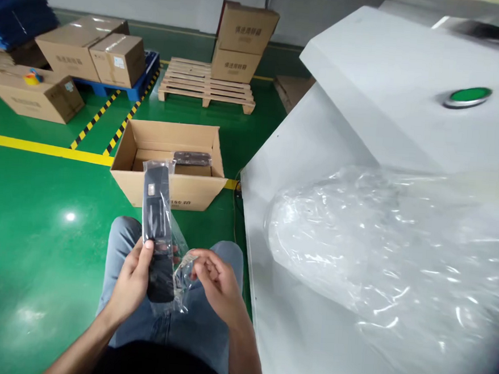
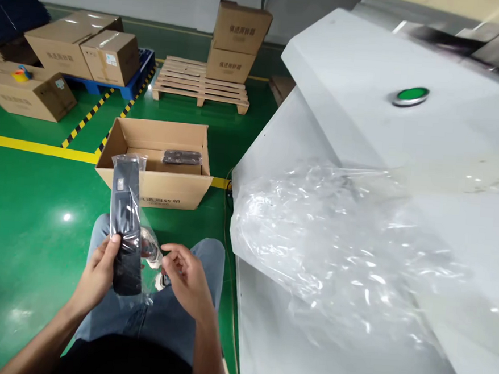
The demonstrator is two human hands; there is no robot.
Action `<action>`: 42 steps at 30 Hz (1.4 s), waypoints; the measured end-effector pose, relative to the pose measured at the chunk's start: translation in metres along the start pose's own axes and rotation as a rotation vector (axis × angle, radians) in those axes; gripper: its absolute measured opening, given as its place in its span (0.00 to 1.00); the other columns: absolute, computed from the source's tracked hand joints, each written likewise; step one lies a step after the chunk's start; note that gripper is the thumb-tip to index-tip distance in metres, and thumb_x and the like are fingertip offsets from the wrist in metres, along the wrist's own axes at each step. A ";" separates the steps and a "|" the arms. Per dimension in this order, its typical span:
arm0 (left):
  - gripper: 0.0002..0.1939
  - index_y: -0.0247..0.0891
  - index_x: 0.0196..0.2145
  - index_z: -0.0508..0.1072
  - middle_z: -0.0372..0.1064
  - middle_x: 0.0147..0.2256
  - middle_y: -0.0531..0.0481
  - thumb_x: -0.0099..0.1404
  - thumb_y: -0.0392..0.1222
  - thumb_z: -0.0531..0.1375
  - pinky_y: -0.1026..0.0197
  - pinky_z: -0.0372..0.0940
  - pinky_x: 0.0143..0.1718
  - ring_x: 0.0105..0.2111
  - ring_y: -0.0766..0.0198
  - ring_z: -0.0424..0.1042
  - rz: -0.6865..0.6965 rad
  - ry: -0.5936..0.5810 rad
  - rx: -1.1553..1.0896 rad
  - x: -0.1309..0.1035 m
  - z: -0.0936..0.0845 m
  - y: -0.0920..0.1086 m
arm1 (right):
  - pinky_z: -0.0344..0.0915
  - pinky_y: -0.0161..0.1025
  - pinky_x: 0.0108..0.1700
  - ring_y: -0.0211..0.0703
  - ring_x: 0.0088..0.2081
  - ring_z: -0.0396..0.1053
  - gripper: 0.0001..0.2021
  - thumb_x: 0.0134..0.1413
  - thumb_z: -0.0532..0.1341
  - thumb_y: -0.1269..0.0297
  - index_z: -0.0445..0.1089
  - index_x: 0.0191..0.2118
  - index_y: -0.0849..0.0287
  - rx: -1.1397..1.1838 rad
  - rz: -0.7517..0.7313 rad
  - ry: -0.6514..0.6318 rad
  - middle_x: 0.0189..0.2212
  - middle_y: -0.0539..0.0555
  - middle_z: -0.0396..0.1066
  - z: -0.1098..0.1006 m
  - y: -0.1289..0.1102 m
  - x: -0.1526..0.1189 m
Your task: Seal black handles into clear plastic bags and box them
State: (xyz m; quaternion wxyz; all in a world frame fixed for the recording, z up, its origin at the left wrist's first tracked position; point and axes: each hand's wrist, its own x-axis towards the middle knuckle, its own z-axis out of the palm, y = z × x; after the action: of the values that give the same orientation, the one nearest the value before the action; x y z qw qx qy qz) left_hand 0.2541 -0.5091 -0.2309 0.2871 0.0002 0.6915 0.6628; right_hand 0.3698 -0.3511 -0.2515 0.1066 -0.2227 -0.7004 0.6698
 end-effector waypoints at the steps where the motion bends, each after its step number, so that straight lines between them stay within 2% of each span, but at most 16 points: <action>1: 0.32 0.39 0.43 0.80 0.82 0.41 0.44 0.65 0.72 0.60 0.58 0.73 0.46 0.42 0.52 0.79 -0.007 0.031 -0.017 0.000 0.001 0.000 | 0.74 0.35 0.33 0.41 0.31 0.76 0.16 0.64 0.64 0.52 0.78 0.49 0.57 0.010 -0.006 -0.011 0.31 0.51 0.78 0.003 0.000 -0.002; 6: 0.33 0.39 0.43 0.80 0.81 0.37 0.45 0.66 0.74 0.58 0.57 0.73 0.42 0.38 0.52 0.79 0.014 0.109 0.026 0.001 0.001 0.003 | 0.73 0.35 0.31 0.41 0.27 0.74 0.15 0.65 0.64 0.51 0.82 0.43 0.57 0.002 0.023 -0.085 0.25 0.51 0.77 0.011 0.007 -0.010; 12: 0.26 0.38 0.43 0.80 0.79 0.42 0.42 0.71 0.65 0.58 0.56 0.68 0.55 0.47 0.50 0.76 0.155 -0.046 0.196 0.000 -0.011 -0.004 | 0.76 0.38 0.33 0.43 0.29 0.77 0.19 0.61 0.67 0.45 0.83 0.43 0.57 0.039 0.027 -0.189 0.28 0.53 0.79 -0.016 0.029 -0.002; 13: 0.24 0.39 0.43 0.80 0.79 0.40 0.43 0.70 0.63 0.60 0.56 0.69 0.53 0.46 0.50 0.76 0.158 -0.048 0.197 0.000 -0.012 -0.006 | 0.77 0.40 0.36 0.44 0.32 0.78 0.20 0.60 0.67 0.44 0.83 0.45 0.57 0.052 -0.001 -0.164 0.30 0.54 0.80 -0.018 0.030 0.000; 15: 0.20 0.41 0.41 0.80 0.78 0.34 0.45 0.69 0.61 0.62 0.56 0.70 0.48 0.42 0.50 0.76 0.137 -0.060 0.209 -0.003 -0.014 -0.009 | 0.78 0.42 0.43 0.47 0.39 0.80 0.22 0.60 0.67 0.43 0.80 0.50 0.55 0.057 -0.079 -0.010 0.37 0.56 0.81 -0.016 0.027 0.005; 17: 0.17 0.43 0.38 0.79 0.74 0.29 0.48 0.68 0.59 0.63 0.56 0.69 0.43 0.36 0.51 0.76 0.123 -0.101 0.256 -0.006 -0.013 -0.013 | 0.78 0.44 0.49 0.48 0.45 0.80 0.23 0.63 0.65 0.45 0.77 0.55 0.54 0.022 -0.148 0.156 0.43 0.57 0.81 -0.007 0.016 0.011; 19: 0.16 0.44 0.38 0.77 0.72 0.26 0.50 0.70 0.58 0.61 0.57 0.67 0.38 0.31 0.52 0.74 0.129 -0.149 0.334 -0.011 -0.011 -0.017 | 0.76 0.44 0.52 0.48 0.47 0.80 0.21 0.64 0.65 0.48 0.75 0.56 0.53 -0.019 -0.179 0.248 0.45 0.58 0.80 0.006 0.002 0.017; 21: 0.17 0.43 0.40 0.74 0.73 0.27 0.49 0.72 0.58 0.57 0.57 0.63 0.33 0.27 0.54 0.72 0.141 -0.191 0.429 -0.016 -0.007 -0.022 | 0.76 0.41 0.49 0.46 0.44 0.80 0.17 0.64 0.65 0.50 0.77 0.51 0.55 -0.027 -0.168 0.277 0.42 0.56 0.80 0.017 -0.010 0.025; 23: 0.18 0.42 0.42 0.72 0.74 0.28 0.48 0.74 0.59 0.54 0.56 0.60 0.31 0.27 0.54 0.72 0.155 -0.217 0.518 -0.019 -0.004 -0.027 | 0.75 0.38 0.41 0.43 0.36 0.78 0.14 0.63 0.65 0.50 0.78 0.41 0.56 -0.015 -0.118 0.315 0.34 0.54 0.79 0.026 -0.017 0.030; 25: 0.19 0.42 0.43 0.70 0.74 0.29 0.46 0.75 0.60 0.51 0.56 0.57 0.31 0.27 0.52 0.73 0.162 -0.218 0.578 -0.021 -0.001 -0.032 | 0.71 0.36 0.33 0.40 0.28 0.73 0.15 0.62 0.65 0.49 0.76 0.35 0.57 -0.007 -0.064 0.359 0.27 0.51 0.76 0.030 -0.017 0.032; 27: 0.20 0.41 0.44 0.69 0.74 0.29 0.46 0.75 0.60 0.50 0.55 0.57 0.32 0.27 0.52 0.73 0.160 -0.207 0.609 -0.020 0.001 -0.035 | 0.67 0.35 0.29 0.39 0.24 0.68 0.16 0.62 0.65 0.48 0.75 0.33 0.57 -0.015 -0.037 0.385 0.24 0.49 0.73 0.031 -0.014 0.031; 33: 0.26 0.40 0.40 0.73 0.73 0.28 0.48 0.76 0.63 0.47 0.56 0.62 0.33 0.27 0.54 0.71 0.109 -0.197 0.529 -0.020 -0.001 -0.034 | 0.65 0.36 0.34 0.40 0.28 0.67 0.16 0.65 0.61 0.49 0.73 0.35 0.57 -0.172 -0.121 0.497 0.26 0.49 0.70 0.019 -0.007 0.028; 36: 0.27 0.39 0.45 0.77 0.77 0.36 0.45 0.76 0.63 0.48 0.56 0.68 0.45 0.39 0.53 0.75 0.086 -0.225 0.415 -0.023 -0.005 -0.035 | 0.62 0.35 0.30 0.39 0.27 0.63 0.18 0.65 0.61 0.44 0.71 0.34 0.55 -0.063 -0.042 0.489 0.24 0.47 0.65 0.014 0.002 0.029; 38: 0.27 0.39 0.50 0.77 0.78 0.44 0.44 0.76 0.63 0.49 0.56 0.67 0.52 0.47 0.53 0.75 0.078 -0.250 0.374 -0.024 -0.007 -0.038 | 0.63 0.35 0.30 0.39 0.26 0.64 0.21 0.64 0.61 0.41 0.70 0.33 0.55 0.045 0.012 0.473 0.24 0.47 0.66 0.012 0.009 0.030; 40: 0.28 0.38 0.51 0.77 0.78 0.42 0.45 0.76 0.63 0.50 0.56 0.67 0.48 0.44 0.53 0.74 0.067 -0.263 0.391 -0.023 -0.010 -0.041 | 0.68 0.37 0.34 0.41 0.29 0.68 0.23 0.64 0.59 0.38 0.72 0.37 0.55 0.120 0.020 0.504 0.28 0.49 0.71 0.011 0.012 0.033; 42: 0.29 0.38 0.52 0.76 0.77 0.37 0.47 0.76 0.63 0.49 0.56 0.67 0.42 0.38 0.55 0.74 0.065 -0.281 0.429 -0.023 -0.012 -0.043 | 0.71 0.40 0.38 0.42 0.33 0.72 0.25 0.63 0.59 0.36 0.74 0.45 0.55 0.137 -0.001 0.545 0.34 0.53 0.75 0.011 0.009 0.036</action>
State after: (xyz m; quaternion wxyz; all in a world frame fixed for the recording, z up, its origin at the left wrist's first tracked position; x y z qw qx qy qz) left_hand 0.2847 -0.5341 -0.2614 0.3520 0.1755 0.7694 0.5033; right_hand 0.3351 -0.3441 -0.2663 0.3060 -0.3864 -0.5990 0.6311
